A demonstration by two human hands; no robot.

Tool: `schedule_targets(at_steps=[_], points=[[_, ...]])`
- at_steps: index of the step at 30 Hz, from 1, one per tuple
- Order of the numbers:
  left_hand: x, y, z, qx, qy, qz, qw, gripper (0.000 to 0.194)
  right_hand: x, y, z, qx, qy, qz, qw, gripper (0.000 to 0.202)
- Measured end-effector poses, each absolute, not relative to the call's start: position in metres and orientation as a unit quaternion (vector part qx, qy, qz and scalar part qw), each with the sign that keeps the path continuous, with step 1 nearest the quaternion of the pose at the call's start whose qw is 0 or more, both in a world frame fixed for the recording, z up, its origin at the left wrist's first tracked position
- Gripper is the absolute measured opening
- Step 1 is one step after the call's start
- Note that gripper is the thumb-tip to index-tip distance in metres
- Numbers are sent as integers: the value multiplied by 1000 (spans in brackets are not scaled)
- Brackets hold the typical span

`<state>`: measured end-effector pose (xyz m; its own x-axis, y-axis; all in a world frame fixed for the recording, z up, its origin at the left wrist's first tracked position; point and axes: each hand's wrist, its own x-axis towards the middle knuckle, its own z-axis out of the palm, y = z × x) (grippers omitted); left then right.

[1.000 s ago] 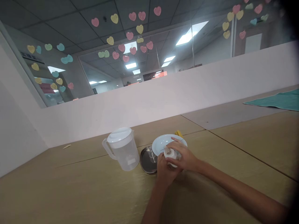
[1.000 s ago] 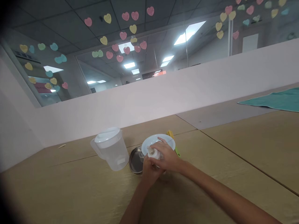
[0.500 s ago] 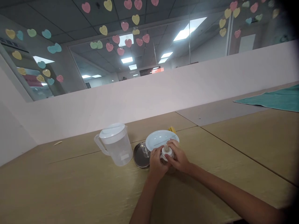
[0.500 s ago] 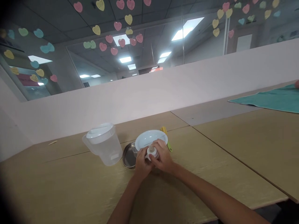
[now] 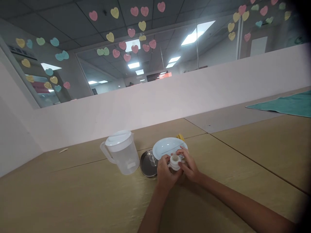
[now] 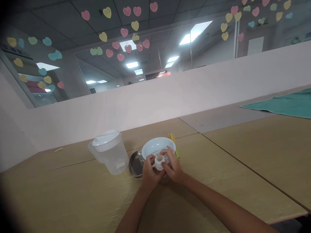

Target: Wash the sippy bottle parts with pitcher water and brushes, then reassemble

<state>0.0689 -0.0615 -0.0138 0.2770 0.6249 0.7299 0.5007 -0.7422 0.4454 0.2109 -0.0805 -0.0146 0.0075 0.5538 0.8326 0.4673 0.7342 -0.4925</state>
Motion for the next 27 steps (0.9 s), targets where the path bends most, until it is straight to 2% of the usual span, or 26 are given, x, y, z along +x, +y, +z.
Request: schedule_targets(at_steps=[4, 6, 11, 17, 23, 27], points=[[69, -61, -16, 791, 368, 485, 62, 47, 211, -80, -14, -357, -685, 132, 621, 19], [69, -61, -15, 794, 368, 479, 66, 48, 211, -80, -14, -360, -671, 142, 632, 18], [70, -62, -11, 813, 338, 471, 63, 43, 209, -83, -18, -380, -648, -2, 661, 16], [67, -60, -16, 791, 360, 490, 66, 52, 212, -96, -17, -346, -719, -134, 588, 13], [64, -55, -18, 786, 371, 484, 102, 30, 204, -99, -16, -289, -790, -192, 505, 17], [63, -53, -18, 799, 354, 473, 110, 29, 203, -96, -19, -244, -821, -198, 478, 28]])
